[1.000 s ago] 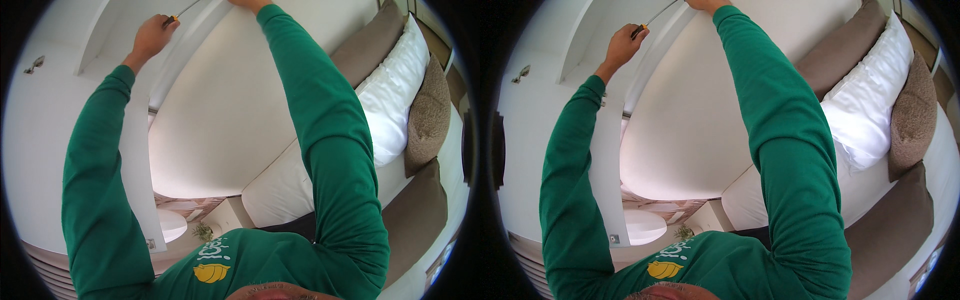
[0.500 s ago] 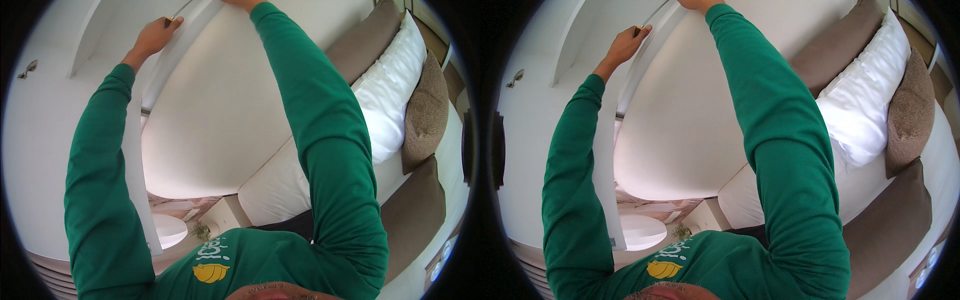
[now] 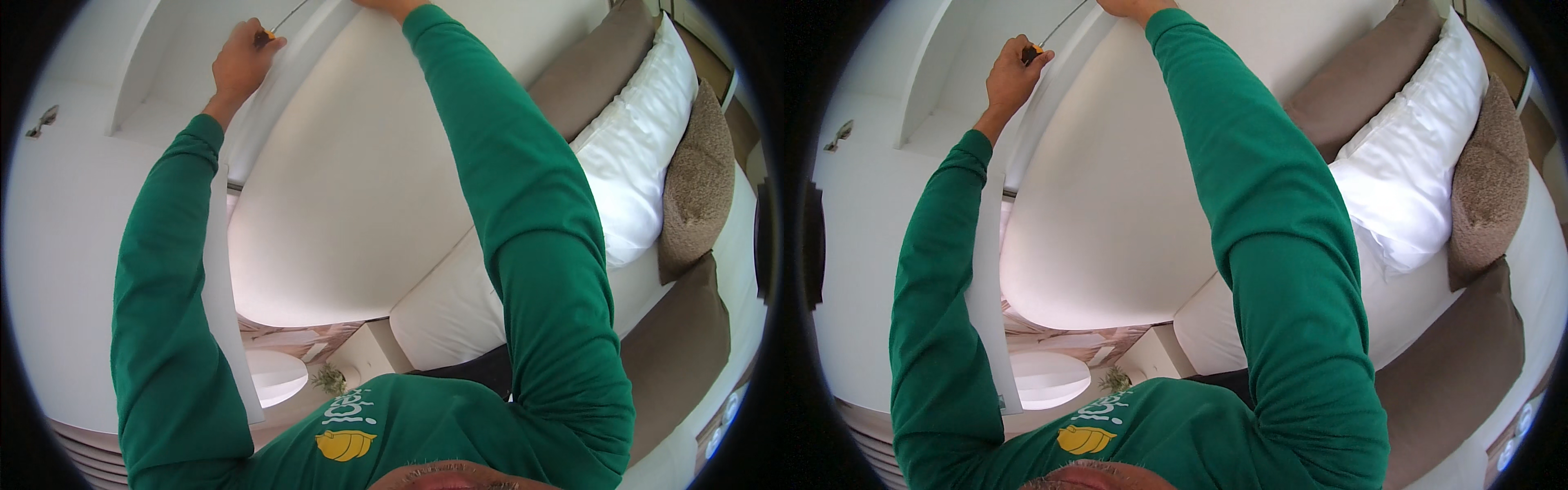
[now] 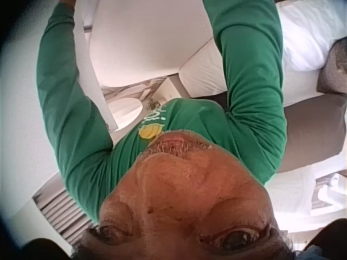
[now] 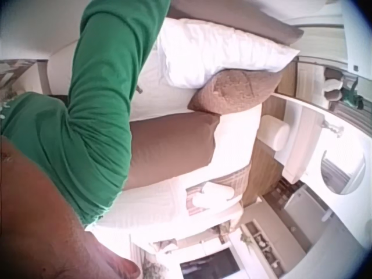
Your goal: The person is assembling a white wall-mounted shelf unit in a bedroom. They use a screwdriver to tighten screws into the back of the shelf and a hammer to tap the unit into place against the wall. The person works on multiple sections of the shelf, securing them to the wall.
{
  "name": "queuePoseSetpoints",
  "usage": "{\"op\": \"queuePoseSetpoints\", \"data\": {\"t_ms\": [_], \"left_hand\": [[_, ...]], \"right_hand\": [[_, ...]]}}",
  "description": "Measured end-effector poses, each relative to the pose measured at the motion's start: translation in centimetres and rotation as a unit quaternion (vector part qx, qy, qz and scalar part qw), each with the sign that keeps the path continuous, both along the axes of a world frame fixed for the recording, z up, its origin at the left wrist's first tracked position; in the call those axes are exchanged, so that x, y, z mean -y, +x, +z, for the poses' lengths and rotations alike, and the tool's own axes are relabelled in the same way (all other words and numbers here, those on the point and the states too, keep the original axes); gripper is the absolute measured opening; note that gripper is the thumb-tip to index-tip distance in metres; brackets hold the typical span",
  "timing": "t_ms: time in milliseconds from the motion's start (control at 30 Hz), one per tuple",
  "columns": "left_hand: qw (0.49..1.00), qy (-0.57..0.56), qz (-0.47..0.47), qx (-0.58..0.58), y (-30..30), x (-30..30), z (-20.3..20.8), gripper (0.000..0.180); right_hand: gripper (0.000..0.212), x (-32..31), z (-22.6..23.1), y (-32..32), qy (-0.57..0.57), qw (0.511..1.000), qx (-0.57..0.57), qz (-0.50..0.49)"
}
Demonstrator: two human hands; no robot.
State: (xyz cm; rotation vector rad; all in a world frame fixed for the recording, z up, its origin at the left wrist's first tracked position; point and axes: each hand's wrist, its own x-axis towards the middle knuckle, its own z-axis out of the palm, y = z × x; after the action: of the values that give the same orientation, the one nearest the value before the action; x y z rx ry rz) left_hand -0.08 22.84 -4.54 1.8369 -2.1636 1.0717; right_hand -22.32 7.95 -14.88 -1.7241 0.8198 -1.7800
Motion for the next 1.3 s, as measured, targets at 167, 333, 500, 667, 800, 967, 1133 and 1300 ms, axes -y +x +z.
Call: {"op": "queuePoseSetpoints", "data": {"t_ms": [167, 333, 500, 667, 800, 967, 1133, 1300], "left_hand": [[0.999, 0.037, 0.004, 0.0, -0.3, 1.0, 0.4, 0.061], [0.968, 0.215, 0.118, -0.063, -0.3, 2.6, 3.6, 0.067], [0.922, 0.318, 0.08, -0.207, 0.4, 2.6, 4.5, 0.062], [0.941, 0.306, 0.057, -0.136, -0.8, 2.0, 4.1, 0.056], [0.984, 0.171, 0.037, 0.017, -2.2, 0.7, 3.3, 0.048], [0.985, 0.153, -0.006, 0.074, -3.1, 0.2, 3.2, 0.042], [0.978, 0.184, 0.007, 0.095, -3.0, 1.0, 3.8, 0.044], [0.967, 0.251, 0.024, 0.042, -2.7, 2.4, 4.5, 0.05]], "right_hand": [[0.033, -0.1, 0.1, -0.2, -0.029, 1.0, -0.002, -0.003], [0.035, -0.2, 0.1, -0.7, -0.001, 1.0, -0.013, 0.023], [0.036, -0.3, 0.0, -0.6, -0.013, 1.0, -0.003, 0.002], [0.034, -0.3, 0.1, -0.4, -0.018, 1.0, 0.002, -0.005], [0.032, -0.6, -0.2, -0.3, -0.017, 1.0, -0.005, -0.003], [0.031, -1.5, 0.0, -0.5, -0.037, 0.999, 0.011, -0.01], [0.03, -2.2, -0.1, -0.6, -0.02, 1.0, 0.003, 0.007], [0.028, -1.3, 0.0, -0.3, -0.04, 0.999, 0.029, 0.0]]}}
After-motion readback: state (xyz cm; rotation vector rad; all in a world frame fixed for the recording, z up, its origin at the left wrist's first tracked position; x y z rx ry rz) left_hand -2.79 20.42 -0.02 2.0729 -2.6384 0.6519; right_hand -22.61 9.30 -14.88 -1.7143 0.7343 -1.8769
